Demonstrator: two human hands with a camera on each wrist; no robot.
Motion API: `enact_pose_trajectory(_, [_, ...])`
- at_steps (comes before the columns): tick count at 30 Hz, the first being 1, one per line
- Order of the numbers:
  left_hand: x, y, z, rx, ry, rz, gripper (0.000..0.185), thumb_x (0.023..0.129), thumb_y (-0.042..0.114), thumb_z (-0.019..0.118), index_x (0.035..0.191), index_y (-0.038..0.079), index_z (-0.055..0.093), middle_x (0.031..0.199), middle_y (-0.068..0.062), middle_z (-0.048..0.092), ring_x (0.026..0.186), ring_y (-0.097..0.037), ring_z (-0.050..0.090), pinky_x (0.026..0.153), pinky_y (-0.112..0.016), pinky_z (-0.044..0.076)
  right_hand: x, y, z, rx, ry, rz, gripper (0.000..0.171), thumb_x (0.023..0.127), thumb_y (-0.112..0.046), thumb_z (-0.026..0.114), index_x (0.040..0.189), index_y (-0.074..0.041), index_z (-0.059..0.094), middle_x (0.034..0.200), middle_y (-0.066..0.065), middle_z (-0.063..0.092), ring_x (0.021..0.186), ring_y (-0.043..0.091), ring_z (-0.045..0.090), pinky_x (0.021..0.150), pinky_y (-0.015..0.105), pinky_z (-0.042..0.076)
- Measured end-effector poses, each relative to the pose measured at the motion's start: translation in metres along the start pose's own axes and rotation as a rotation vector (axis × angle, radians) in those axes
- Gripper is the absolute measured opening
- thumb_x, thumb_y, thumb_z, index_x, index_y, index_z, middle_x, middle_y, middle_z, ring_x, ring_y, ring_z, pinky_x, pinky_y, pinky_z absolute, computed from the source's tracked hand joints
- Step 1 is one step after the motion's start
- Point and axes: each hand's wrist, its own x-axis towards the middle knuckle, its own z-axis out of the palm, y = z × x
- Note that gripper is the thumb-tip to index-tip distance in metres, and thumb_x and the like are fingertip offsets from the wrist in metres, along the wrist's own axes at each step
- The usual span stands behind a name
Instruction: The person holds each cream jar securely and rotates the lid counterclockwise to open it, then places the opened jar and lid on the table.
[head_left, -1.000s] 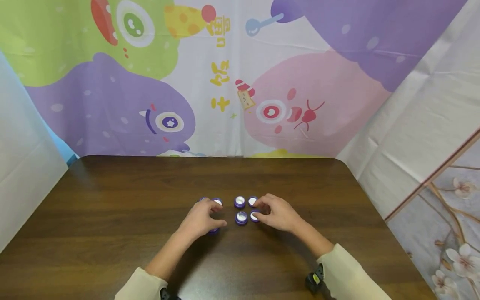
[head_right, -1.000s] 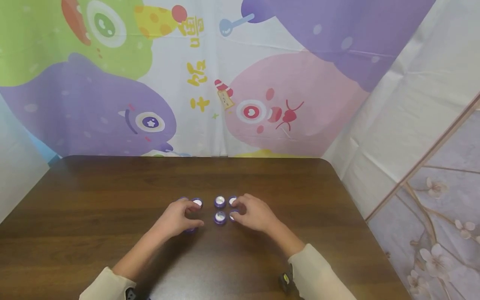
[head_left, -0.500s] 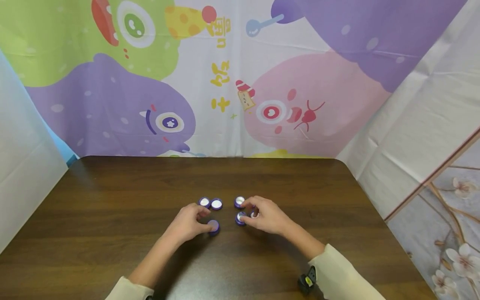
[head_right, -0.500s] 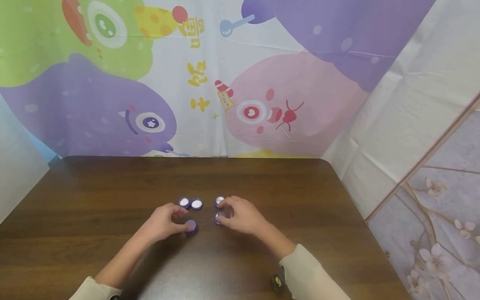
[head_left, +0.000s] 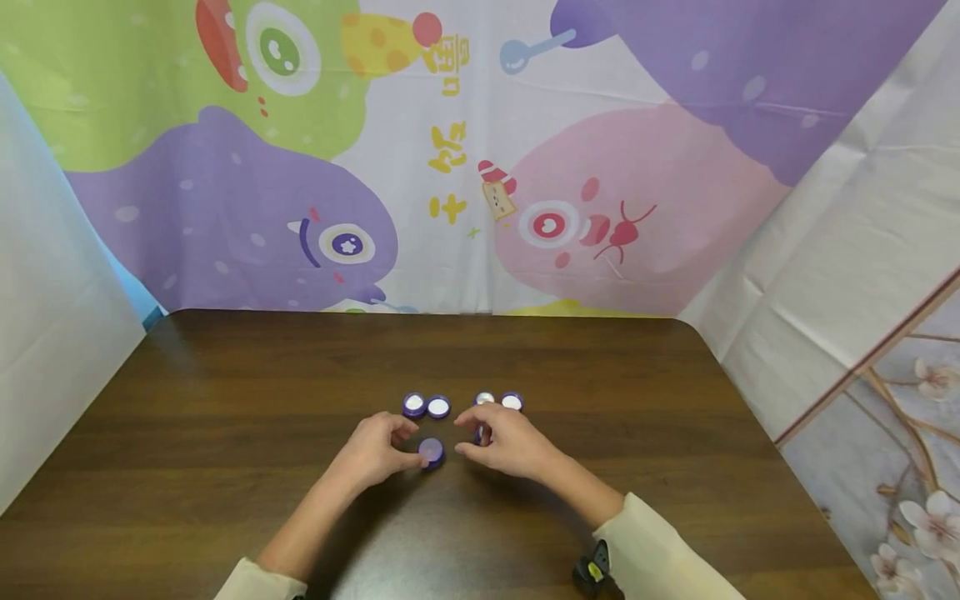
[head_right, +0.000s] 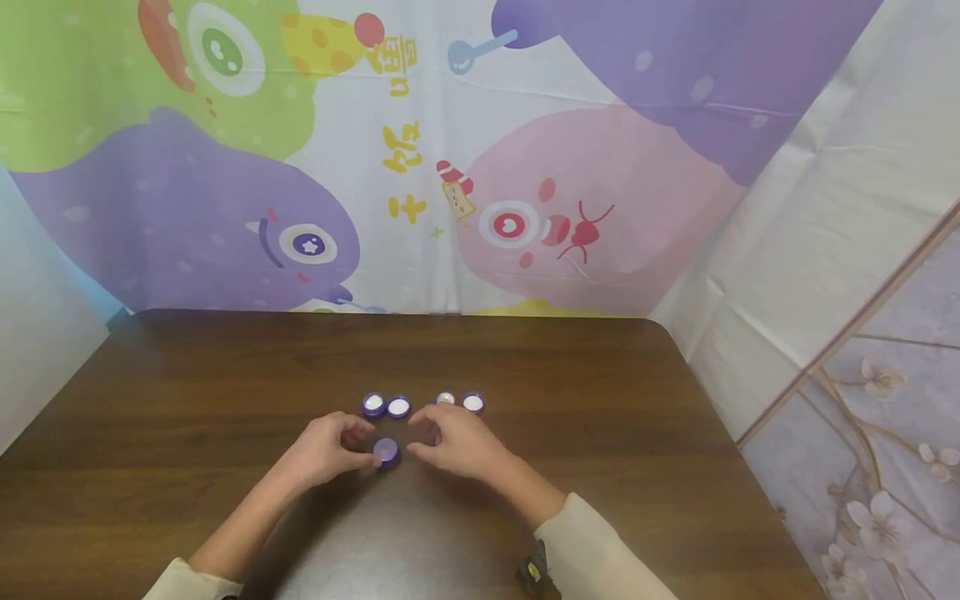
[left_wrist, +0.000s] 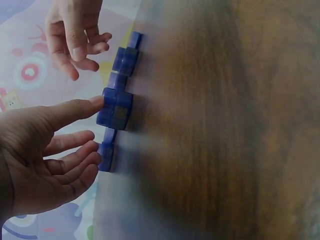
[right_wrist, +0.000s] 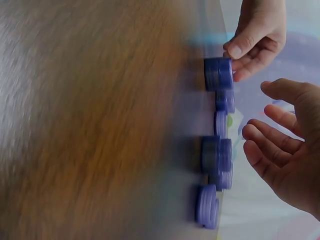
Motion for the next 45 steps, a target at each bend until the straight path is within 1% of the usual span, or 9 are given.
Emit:
enact_pose_trajectory(7, [0.000,-0.002,0.003,-0.014,-0.002,-0.004,0.042,0.065,0.017,0.084,0.101,0.002,0.067,0.094,-0.009,0.064,0.085,-0.019,0.059,0.078,-0.036,0.051,0.002,-0.005,0.007,0.006,-0.019,0.013,0.031,0.084,-0.021,0.070,0.110,-0.006,0.063,0.099,0.005,0.066,0.076,0.015,0.060,0.064,0.015,0.047])
enact_pose_trajectory(13, [0.000,-0.003,0.006,-0.015,-0.005,0.001,0.042,0.065,0.017,0.084,0.100,0.002,0.068,0.092,-0.008,0.065,0.084,-0.020,0.060,0.078,-0.036,0.051,0.005,-0.006,0.014,0.005,-0.019,0.018,0.034,0.083,-0.018,0.070,0.113,-0.005,0.061,0.104,0.006,0.066,0.077,0.014,0.061,0.066,0.014,0.047])
enact_pose_trajectory(16, [0.001,-0.003,0.008,-0.019,-0.006,0.006,0.042,0.064,0.016,0.085,0.100,0.002,0.068,0.090,-0.007,0.064,0.083,-0.019,0.060,0.077,-0.035,0.051,0.006,-0.005,0.018,0.018,-0.013,0.030,0.035,0.083,-0.017,0.071,0.113,-0.005,0.061,0.103,0.007,0.066,0.076,0.012,0.060,0.066,0.014,0.048])
enact_pose_trajectory(22, [0.001,-0.004,0.011,0.000,-0.008,0.023,0.040,0.064,0.015,0.085,0.098,0.002,0.068,0.087,-0.006,0.063,0.080,-0.018,0.058,0.074,-0.033,0.051,0.007,-0.006,0.023,0.047,-0.020,0.048,0.035,0.083,-0.015,0.071,0.114,-0.004,0.061,0.099,0.009,0.065,0.070,0.005,0.056,0.061,0.013,0.047])
enact_pose_trajectory(27, [0.001,-0.006,0.012,0.013,-0.010,0.028,0.040,0.063,0.014,0.085,0.097,0.002,0.068,0.085,-0.005,0.062,0.079,-0.017,0.057,0.072,-0.031,0.050,0.009,-0.008,0.027,0.042,-0.020,0.050,0.035,0.082,-0.015,0.071,0.113,-0.003,0.061,0.096,0.009,0.065,0.069,0.005,0.056,0.061,0.013,0.047])
enact_pose_trajectory(32, [0.001,-0.007,0.015,-0.004,-0.019,0.023,0.038,0.063,0.012,0.085,0.096,0.002,0.068,0.084,-0.004,0.061,0.078,-0.016,0.057,0.071,-0.030,0.049,0.011,-0.010,0.030,0.039,-0.051,0.087,0.036,0.082,-0.016,0.071,0.114,-0.003,0.061,0.093,0.007,0.065,0.067,0.002,0.055,0.059,0.012,0.046])
enact_pose_trajectory(40, [0.002,-0.006,0.016,-0.030,-0.018,0.024,0.034,0.063,0.010,0.084,0.091,0.002,0.068,0.081,-0.004,0.061,0.076,-0.014,0.057,0.070,-0.029,0.049,0.015,-0.010,0.035,0.035,-0.057,0.068,0.035,0.081,-0.012,0.071,0.113,-0.001,0.062,0.086,0.006,0.065,0.062,0.001,0.053,0.055,0.013,0.045])
enact_pose_trajectory(45, [0.002,-0.006,0.017,-0.035,-0.018,0.054,0.031,0.062,0.008,0.084,0.089,0.002,0.068,0.080,-0.004,0.060,0.075,-0.014,0.056,0.066,-0.026,0.047,0.015,-0.010,0.037,0.045,-0.076,0.087,0.035,0.081,-0.013,0.071,0.114,-0.003,0.062,0.085,0.003,0.064,0.062,-0.001,0.052,0.054,0.013,0.045])
